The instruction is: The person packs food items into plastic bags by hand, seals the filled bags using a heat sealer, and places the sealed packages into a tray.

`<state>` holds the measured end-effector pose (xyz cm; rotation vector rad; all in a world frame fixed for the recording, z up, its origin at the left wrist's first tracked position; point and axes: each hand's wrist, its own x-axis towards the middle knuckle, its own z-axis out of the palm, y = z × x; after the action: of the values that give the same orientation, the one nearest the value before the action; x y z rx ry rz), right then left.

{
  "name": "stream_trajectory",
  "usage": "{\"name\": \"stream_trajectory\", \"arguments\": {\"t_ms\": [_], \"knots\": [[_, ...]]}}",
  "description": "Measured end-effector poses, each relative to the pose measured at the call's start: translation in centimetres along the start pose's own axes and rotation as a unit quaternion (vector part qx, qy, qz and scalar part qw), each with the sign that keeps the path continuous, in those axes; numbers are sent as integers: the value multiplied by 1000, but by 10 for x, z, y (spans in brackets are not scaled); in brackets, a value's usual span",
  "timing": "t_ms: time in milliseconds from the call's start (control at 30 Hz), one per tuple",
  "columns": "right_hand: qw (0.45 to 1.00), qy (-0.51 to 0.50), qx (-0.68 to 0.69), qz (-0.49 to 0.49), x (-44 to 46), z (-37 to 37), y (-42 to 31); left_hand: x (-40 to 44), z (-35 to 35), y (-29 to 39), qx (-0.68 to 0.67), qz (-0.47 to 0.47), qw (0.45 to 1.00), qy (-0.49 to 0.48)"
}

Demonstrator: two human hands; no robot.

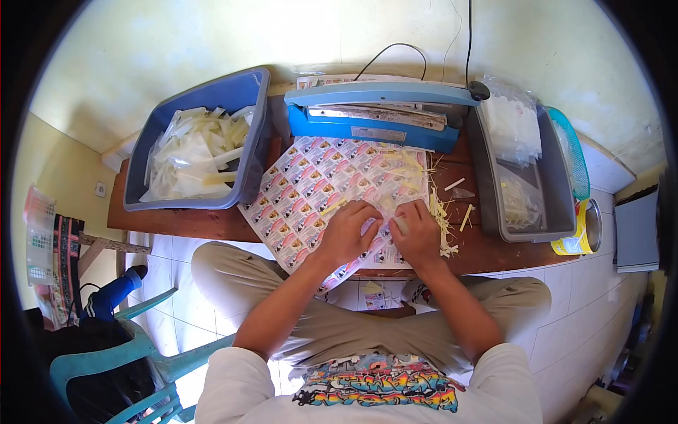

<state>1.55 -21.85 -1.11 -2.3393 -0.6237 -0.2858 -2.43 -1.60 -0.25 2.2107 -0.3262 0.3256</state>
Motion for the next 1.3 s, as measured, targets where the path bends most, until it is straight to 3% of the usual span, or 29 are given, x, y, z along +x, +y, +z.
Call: {"name": "stream_trajectory", "arguments": {"t_ms": [133, 333, 400, 533, 600, 700, 1033, 1300], "knots": [[996, -46, 63, 42, -1, -3, -6, -4, -1, 2, 34, 20, 999, 6], [970, -159, 181, -37, 6, -37, -13, -8, -1, 1, 34, 10, 999, 2], [957, -184, 222, 22, 7, -40, -11, -7, -3, 2, 42, 8, 999, -12], [963, -169, 198, 74, 9, -30, 0, -5, -4, 3, 50, 10, 998, -26], [997, -25, 36, -62, 15, -27, -1, -4, -1, -2, 35, 30, 998, -30], [998, -48, 11, -31, 20, -16, 2, -2, 0, -3, 31, 24, 999, -37], [998, -50, -3, -28, 28, -6, 15, -1, -2, -4, 22, 27, 999, -34], [993, -43, 106, -1, 31, -29, 1, 4, -10, 10, 25, 21, 998, 48]]}}
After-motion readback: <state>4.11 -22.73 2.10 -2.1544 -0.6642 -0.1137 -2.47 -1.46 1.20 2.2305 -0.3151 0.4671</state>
